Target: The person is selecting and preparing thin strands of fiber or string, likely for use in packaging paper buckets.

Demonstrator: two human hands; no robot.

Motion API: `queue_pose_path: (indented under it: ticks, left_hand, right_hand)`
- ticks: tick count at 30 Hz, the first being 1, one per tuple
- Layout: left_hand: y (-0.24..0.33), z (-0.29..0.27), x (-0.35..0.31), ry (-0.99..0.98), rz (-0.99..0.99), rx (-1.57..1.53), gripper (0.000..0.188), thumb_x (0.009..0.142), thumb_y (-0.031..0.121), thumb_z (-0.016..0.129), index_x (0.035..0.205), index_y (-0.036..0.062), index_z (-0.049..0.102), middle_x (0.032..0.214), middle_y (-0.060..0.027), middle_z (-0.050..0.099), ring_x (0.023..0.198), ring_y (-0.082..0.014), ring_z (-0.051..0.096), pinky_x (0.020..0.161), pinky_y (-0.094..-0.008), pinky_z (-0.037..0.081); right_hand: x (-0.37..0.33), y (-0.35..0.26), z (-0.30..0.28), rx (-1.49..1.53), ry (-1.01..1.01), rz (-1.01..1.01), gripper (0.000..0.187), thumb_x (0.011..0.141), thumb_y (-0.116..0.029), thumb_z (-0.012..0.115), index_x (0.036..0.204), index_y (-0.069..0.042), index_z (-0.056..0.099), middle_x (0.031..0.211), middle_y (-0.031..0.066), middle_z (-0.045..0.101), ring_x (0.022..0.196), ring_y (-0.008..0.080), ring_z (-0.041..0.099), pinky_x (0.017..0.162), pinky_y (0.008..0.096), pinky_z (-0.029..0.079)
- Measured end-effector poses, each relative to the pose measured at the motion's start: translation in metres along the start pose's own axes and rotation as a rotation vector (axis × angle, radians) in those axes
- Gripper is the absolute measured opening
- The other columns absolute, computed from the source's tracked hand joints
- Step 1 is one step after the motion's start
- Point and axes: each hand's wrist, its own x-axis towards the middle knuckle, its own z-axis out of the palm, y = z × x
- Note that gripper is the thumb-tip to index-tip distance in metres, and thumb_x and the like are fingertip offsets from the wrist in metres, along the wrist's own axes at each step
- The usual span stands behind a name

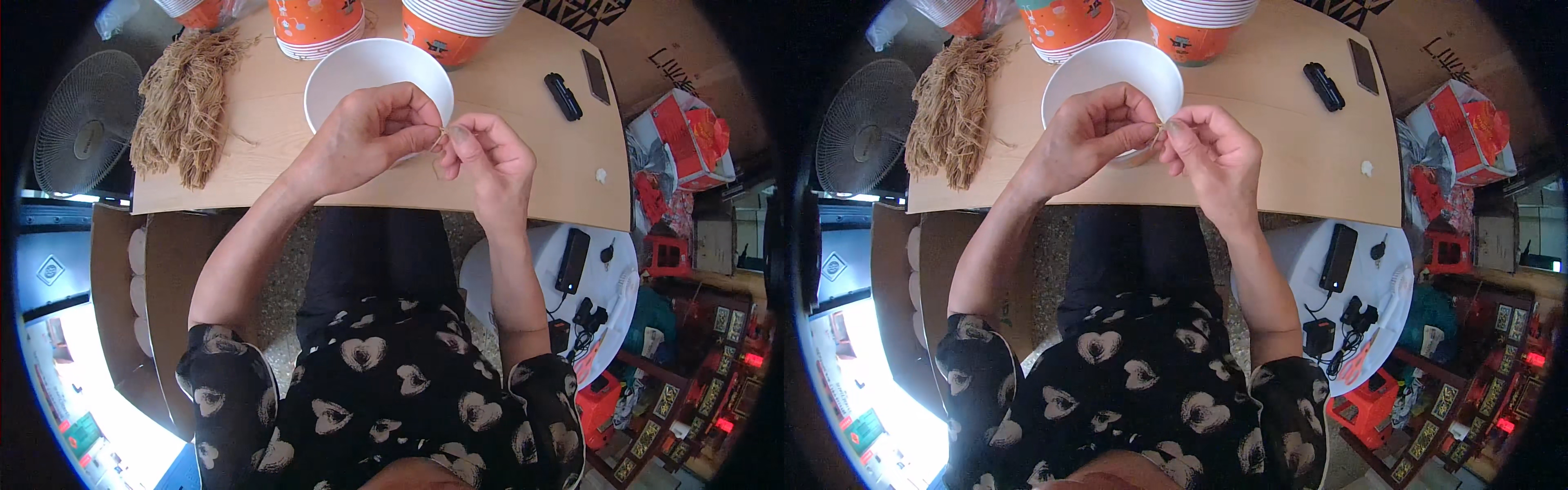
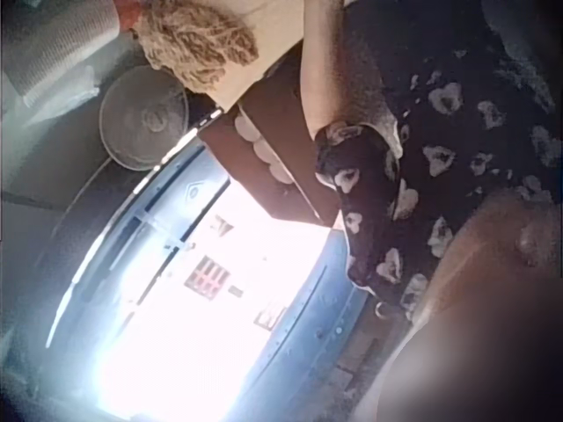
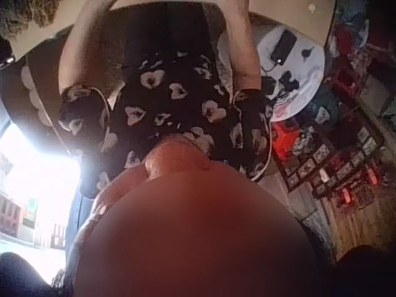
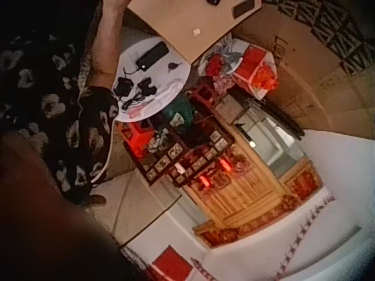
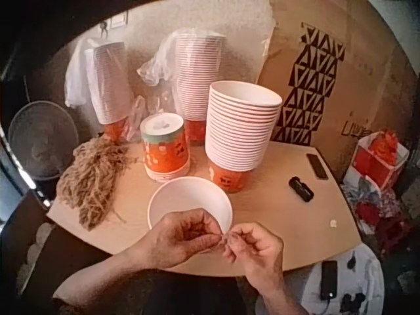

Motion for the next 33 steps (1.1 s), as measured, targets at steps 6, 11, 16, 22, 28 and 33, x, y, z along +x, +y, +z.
queue_pose_path:
  ticks: [6, 11, 16, 22, 28, 33]
  left_hand:
    - [-0.004, -0.006, 0.002, -0.041, -0.056, -0.028, 0.012, 0.096, 0.006, 0.064, 0.105, -0.0004, 0.06, 0.097, -0.002, 0.065, 0.093, -0.0077, 0.062, 0.084, -0.0231, 0.051]
    - [-0.004, -0.006, 0.003, -0.074, -0.06, -0.028, 0.012, 0.097, 0.007, 0.062, 0.106, -0.0001, 0.06, 0.097, -0.0015, 0.065, 0.093, -0.0074, 0.062, 0.084, -0.0229, 0.05]
    - [-0.002, -0.008, 0.003, -0.09, -0.05, -0.079, 0.014, 0.099, 0.01, 0.059, 0.109, -0.0003, 0.06, 0.098, -0.0015, 0.064, 0.092, -0.0072, 0.06, 0.084, -0.0234, 0.049]
    - [0.001, -0.005, 0.003, -0.086, -0.091, -0.116, 0.019, 0.099, 0.008, 0.059, 0.116, -0.0005, 0.059, 0.1, -0.0027, 0.064, 0.093, -0.008, 0.06, 0.084, -0.0238, 0.05]
    - [-0.002, -0.006, 0.004, -0.128, -0.081, -0.037, 0.024, 0.095, 0.002, 0.063, 0.118, -0.0015, 0.059, 0.101, -0.0047, 0.066, 0.095, -0.0092, 0.062, 0.087, -0.0232, 0.051]
    - [-0.002, -0.007, 0.005, -0.142, -0.063, -0.046, 0.023, 0.095, 0.002, 0.062, 0.118, -0.0016, 0.06, 0.1, -0.0043, 0.066, 0.094, -0.0089, 0.063, 0.087, -0.0233, 0.052]
  right_hand:
    - [0.001, 0.005, -0.003, 0.221, -0.005, 0.072, 0.015, 0.097, -0.01, 0.062, 0.099, 0.005, 0.062, 0.081, 0.0106, 0.066, 0.065, 0.0124, 0.06, 0.058, 0.0243, 0.048]
    - [0.002, 0.008, -0.002, 0.28, 0.003, 0.092, 0.015, 0.096, -0.01, 0.062, 0.098, 0.004, 0.062, 0.079, 0.0119, 0.066, 0.064, 0.0133, 0.06, 0.057, 0.0249, 0.048]
    - [0.002, 0.002, 0.0, 0.226, 0.032, 0.084, 0.016, 0.097, -0.01, 0.061, 0.101, 0.005, 0.061, 0.076, 0.0118, 0.065, 0.059, 0.0134, 0.059, 0.051, 0.0237, 0.046]
    - [0.002, -0.003, 0.002, 0.165, 0.04, 0.065, 0.015, 0.099, -0.012, 0.06, 0.103, 0.003, 0.06, 0.073, 0.0105, 0.065, 0.057, 0.0103, 0.056, 0.045, 0.0217, 0.041]
    - [0.002, -0.008, 0.007, -0.001, 0.079, 0.092, 0.019, 0.102, -0.02, 0.058, 0.099, -0.001, 0.057, 0.065, 0.0021, 0.056, 0.055, 0.005, 0.048, 0.047, 0.0199, 0.036]
    - [0.004, -0.008, 0.008, -0.008, 0.099, 0.079, 0.02, 0.102, -0.021, 0.058, 0.098, -0.002, 0.056, 0.064, -0.0002, 0.053, 0.055, 0.0046, 0.046, 0.049, 0.0194, 0.036]
